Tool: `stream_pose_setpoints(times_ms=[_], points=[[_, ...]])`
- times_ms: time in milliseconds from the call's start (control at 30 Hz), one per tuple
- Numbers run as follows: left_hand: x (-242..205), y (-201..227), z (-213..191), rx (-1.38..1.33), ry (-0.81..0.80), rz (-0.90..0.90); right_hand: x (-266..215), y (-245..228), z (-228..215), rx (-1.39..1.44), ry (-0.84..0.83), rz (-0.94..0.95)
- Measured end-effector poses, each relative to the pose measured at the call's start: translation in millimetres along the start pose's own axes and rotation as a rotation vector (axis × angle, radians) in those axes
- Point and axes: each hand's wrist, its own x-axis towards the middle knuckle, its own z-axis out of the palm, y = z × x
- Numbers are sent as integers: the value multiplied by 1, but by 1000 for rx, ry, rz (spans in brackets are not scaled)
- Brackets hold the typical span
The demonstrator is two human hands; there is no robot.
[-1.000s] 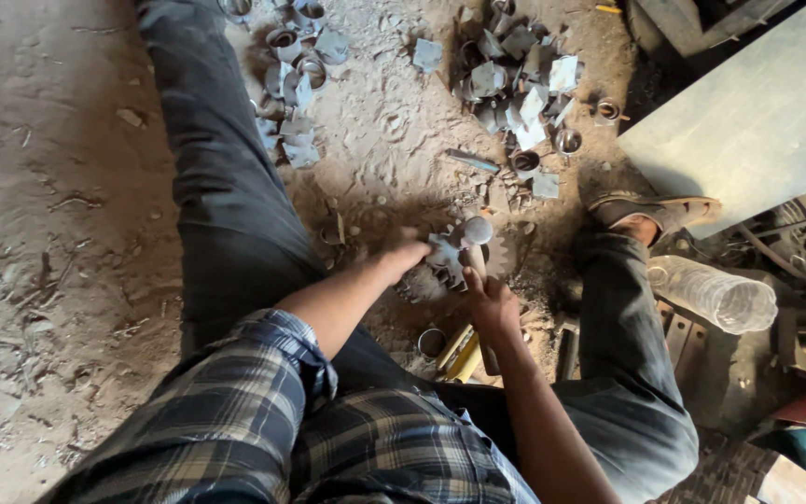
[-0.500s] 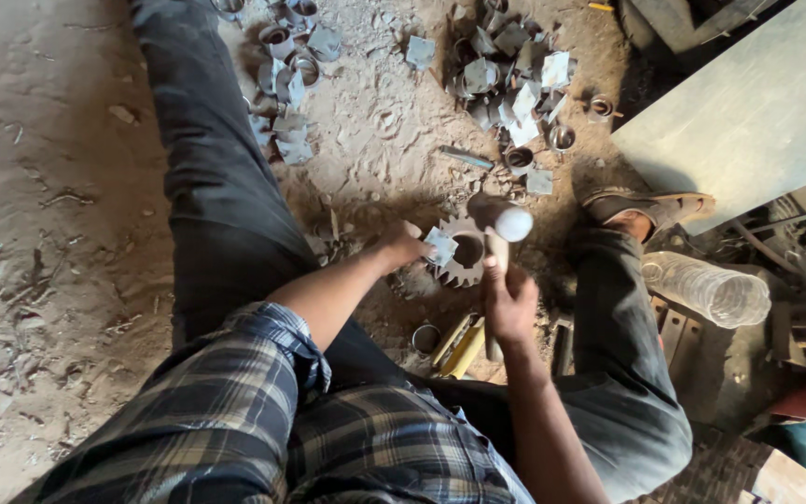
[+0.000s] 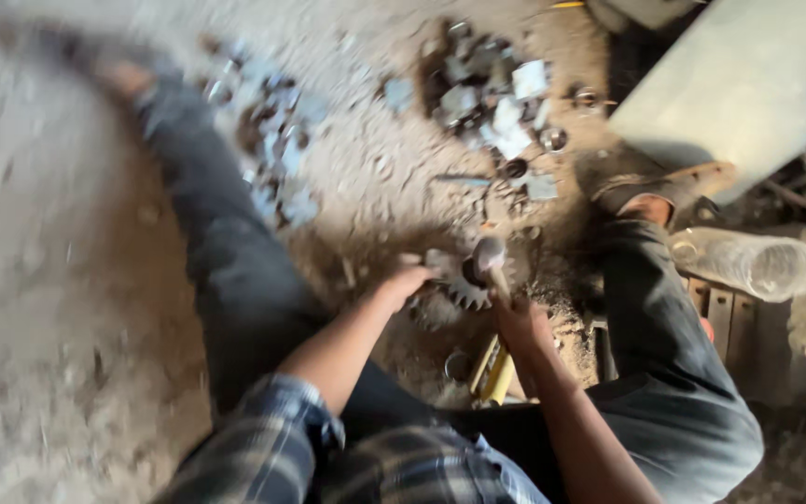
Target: The person sits on the ground and repeatedly hammers small metal pieces placed on a gear-like fixture. They pick up pieces from a pile, position them on the fixture, strike them with a hammer, and then place the worked pieces into a separate pile.
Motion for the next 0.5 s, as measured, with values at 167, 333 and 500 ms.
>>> stream_pose_setpoints(times_ms=[167,333,500], points=[[14,-5,-32,-433,47,-103,12,15,-4,-220,-69,-257],[27,25,-34,-493,187,-132,28,17,4,-403,-70,-462],[46,89,11,-24,107,25,34,15,4,-85,-169,-158]])
